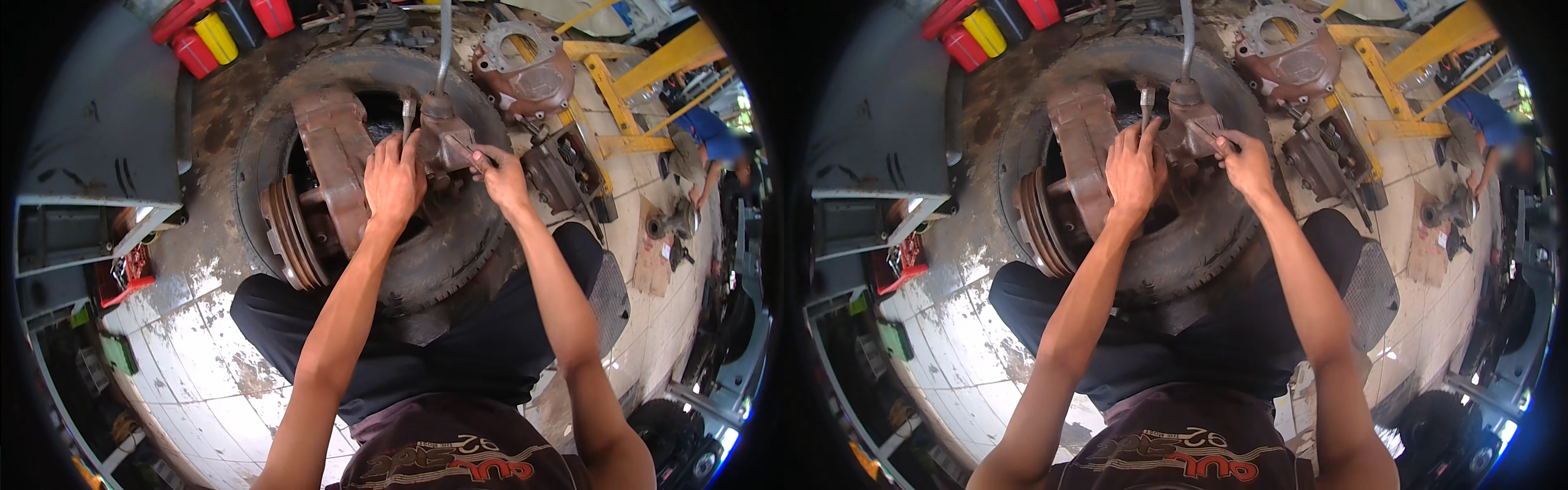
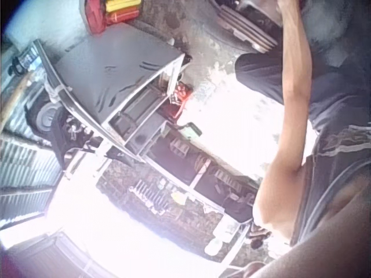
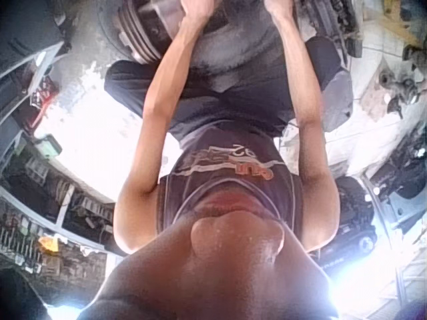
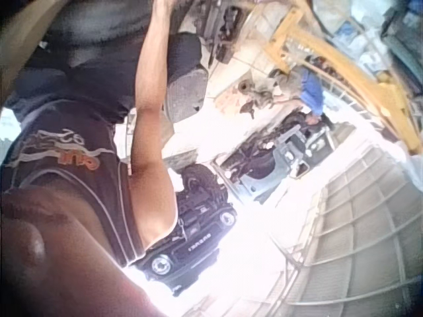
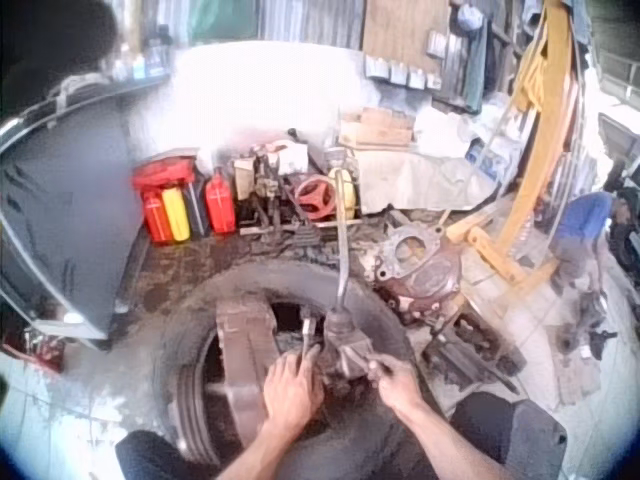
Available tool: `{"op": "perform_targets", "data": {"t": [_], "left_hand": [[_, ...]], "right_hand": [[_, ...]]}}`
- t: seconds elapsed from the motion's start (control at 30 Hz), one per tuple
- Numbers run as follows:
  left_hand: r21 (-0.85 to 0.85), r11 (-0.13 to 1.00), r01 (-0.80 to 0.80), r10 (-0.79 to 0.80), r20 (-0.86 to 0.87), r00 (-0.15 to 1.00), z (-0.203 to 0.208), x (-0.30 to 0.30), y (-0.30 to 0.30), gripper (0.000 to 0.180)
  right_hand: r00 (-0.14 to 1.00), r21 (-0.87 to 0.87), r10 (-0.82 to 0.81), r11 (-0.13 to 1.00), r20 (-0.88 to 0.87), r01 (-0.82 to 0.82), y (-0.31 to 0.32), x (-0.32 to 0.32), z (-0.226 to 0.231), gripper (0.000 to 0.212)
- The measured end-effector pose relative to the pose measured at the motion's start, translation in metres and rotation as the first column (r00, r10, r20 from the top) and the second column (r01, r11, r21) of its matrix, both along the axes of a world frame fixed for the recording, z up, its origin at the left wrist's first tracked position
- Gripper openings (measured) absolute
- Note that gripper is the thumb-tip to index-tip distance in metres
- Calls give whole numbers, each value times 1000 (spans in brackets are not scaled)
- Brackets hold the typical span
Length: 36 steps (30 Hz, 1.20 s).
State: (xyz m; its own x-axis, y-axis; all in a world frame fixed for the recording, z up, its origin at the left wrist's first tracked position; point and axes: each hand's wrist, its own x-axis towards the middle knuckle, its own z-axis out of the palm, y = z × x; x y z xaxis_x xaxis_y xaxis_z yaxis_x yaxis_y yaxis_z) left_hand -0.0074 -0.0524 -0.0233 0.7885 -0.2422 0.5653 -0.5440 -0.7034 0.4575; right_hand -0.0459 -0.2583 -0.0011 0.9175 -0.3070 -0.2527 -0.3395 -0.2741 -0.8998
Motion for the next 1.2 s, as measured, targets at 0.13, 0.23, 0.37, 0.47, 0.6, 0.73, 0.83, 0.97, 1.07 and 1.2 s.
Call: {"op": "perform_targets", "data": {"t": [0.13,0.23,0.37,0.47,0.6,0.73,0.83,0.97,1.07,1.2], "left_hand": [[13,1000,-21,21,21,1000,0,-1,1,53],[-4,1000,-29,29,57,998,2,0,-2,51],[4,999,-48,48,71,996,3,-2,-1,49],[15,998,-63,62,61,996,5,-2,-3,49],[1,998,-65,65,59,996,6,-3,-6,48],[-9,998,-56,56,37,998,3,-4,-6,50],[-19,999,-39,40,30,999,4,0,-5,50],[-33,998,-54,54,-6,999,3,-2,-6,48],[-48,998,-35,35,-8,999,5,-4,-2,47],[-42,998,-53,52,-23,998,4,-5,-5,47]], "right_hand": [[976,110,-206,974,70,198,31,-6,-6,28],[956,-222,-3,972,294,72,33,2,-23,27],[884,-522,236,853,403,11,47,-6,-22,29],[913,-517,187,856,362,30,52,-13,-17,26],[917,-454,100,886,386,94,55,-20,-25,18],[907,-500,107,857,407,123,67,-7,-28,16],[888,-579,120,795,443,182,70,3,-31,12],[894,-593,81,774,441,222,74,-3,-39,9],[867,-548,68,798,494,250,76,3,-38,9],[858,-520,55,814,511,258,78,-12,-48,13]]}}
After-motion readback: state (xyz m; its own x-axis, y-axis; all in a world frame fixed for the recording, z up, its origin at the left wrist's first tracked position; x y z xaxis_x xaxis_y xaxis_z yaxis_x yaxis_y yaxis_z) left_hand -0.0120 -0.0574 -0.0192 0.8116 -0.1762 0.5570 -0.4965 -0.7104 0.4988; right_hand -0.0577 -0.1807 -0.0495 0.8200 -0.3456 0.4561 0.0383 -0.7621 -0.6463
